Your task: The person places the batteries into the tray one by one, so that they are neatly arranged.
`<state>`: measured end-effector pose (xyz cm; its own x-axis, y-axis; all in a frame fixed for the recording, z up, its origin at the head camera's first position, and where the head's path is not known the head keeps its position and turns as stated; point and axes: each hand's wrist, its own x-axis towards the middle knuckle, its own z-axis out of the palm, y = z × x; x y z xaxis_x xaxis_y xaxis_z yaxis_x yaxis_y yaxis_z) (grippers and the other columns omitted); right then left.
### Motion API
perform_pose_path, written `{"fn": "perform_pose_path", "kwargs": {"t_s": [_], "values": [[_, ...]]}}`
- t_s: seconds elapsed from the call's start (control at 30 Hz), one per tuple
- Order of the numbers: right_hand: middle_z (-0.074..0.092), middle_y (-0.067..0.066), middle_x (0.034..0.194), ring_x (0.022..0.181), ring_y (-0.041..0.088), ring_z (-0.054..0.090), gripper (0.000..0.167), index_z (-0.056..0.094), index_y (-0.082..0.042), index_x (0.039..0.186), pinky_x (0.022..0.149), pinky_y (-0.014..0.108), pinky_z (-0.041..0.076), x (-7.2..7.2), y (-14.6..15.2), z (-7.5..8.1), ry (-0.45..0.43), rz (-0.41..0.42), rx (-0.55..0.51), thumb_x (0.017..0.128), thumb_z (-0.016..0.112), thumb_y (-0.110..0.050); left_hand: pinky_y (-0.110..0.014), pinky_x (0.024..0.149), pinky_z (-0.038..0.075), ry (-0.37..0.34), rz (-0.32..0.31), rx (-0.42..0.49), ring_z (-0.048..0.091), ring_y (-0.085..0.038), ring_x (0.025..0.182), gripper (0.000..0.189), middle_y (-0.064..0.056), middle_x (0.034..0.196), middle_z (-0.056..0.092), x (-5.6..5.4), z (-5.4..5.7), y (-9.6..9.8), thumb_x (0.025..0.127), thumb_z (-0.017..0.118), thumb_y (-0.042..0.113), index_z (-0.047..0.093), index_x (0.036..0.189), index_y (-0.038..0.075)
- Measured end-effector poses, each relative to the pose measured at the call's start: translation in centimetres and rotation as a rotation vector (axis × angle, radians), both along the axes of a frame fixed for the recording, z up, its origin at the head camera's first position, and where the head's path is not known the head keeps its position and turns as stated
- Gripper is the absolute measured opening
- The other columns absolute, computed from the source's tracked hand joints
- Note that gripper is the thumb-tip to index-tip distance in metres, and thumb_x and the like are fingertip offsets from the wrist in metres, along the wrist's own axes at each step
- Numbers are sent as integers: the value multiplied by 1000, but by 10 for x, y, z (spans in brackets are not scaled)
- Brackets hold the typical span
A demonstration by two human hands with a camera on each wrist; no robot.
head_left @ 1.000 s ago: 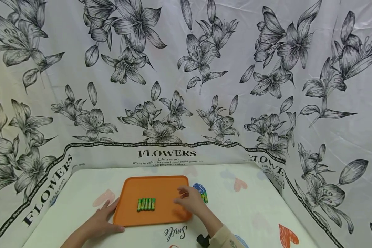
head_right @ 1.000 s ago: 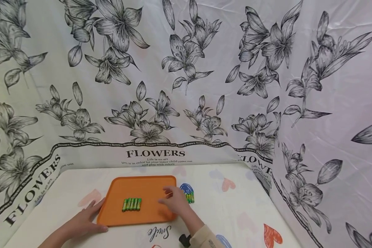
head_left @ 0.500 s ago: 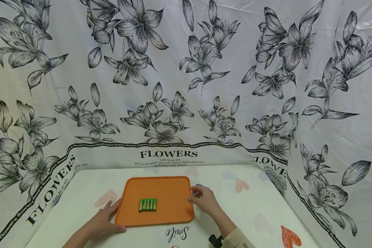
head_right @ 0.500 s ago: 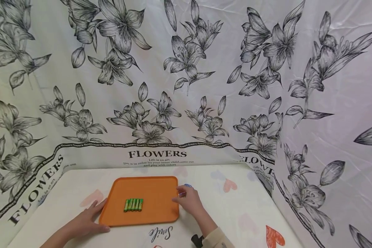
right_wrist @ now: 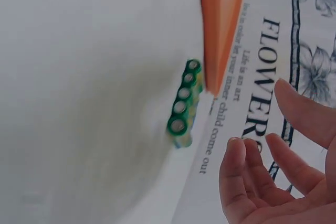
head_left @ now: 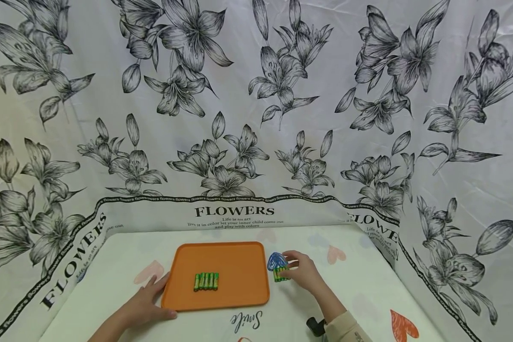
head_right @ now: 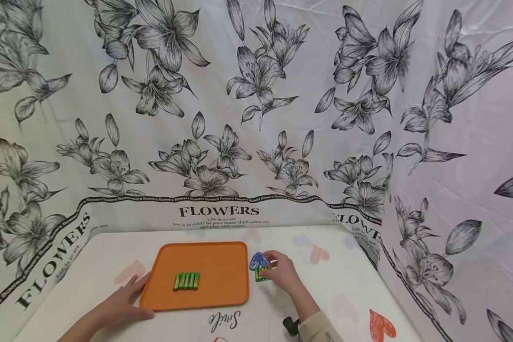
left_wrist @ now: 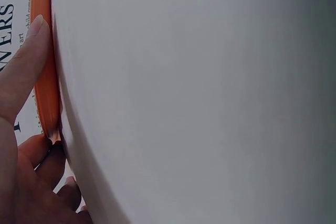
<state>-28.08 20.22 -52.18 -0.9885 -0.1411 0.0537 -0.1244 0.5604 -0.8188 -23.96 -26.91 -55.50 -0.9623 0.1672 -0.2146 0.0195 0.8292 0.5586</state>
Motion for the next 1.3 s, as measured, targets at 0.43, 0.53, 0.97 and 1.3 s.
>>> {"fn": "perform_pose_path", "kwargs": {"t_s": [0.43, 0.53, 0.97, 1.3], "values": [[64, 17, 132, 114, 35, 63, 66, 63, -6, 132, 90, 49, 57, -15, 17, -22, -115, -82, 75, 71, 86, 3, -84, 101, 24, -20, 4, 1, 16, -75, 135, 123, -41, 159, 13, -2, 1, -1, 66, 86, 60, 25, 161, 12], [63, 15, 133, 113, 33, 62, 69, 65, -8, 132, 89, 50, 56, -19, 17, -26, -155, -64, 110, 68, 87, 4, -83, 101, 24, -37, 13, 2, 17, -73, 136, 123, -41, 159, 14, -2, 0, 0, 65, 87, 60, 26, 160, 12], [67, 13, 115, 107, 32, 62, 54, 70, -7, 121, 95, 53, 53, -19, 13, -30, -101, -42, 287, 70, 88, -2, -84, 102, 22, -41, 14, -1, 17, -70, 139, 124, -40, 158, 18, -5, -3, 1, 64, 87, 61, 28, 160, 12], [67, 9, 107, 97, 24, 62, 55, 64, -1, 119, 90, 48, 56, -15, 13, -33, -52, -85, 247, 68, 82, 11, -84, 102, 22, -48, 16, -1, 16, -71, 138, 124, -40, 158, 18, -5, -2, 1, 63, 87, 61, 27, 160, 11]]}}
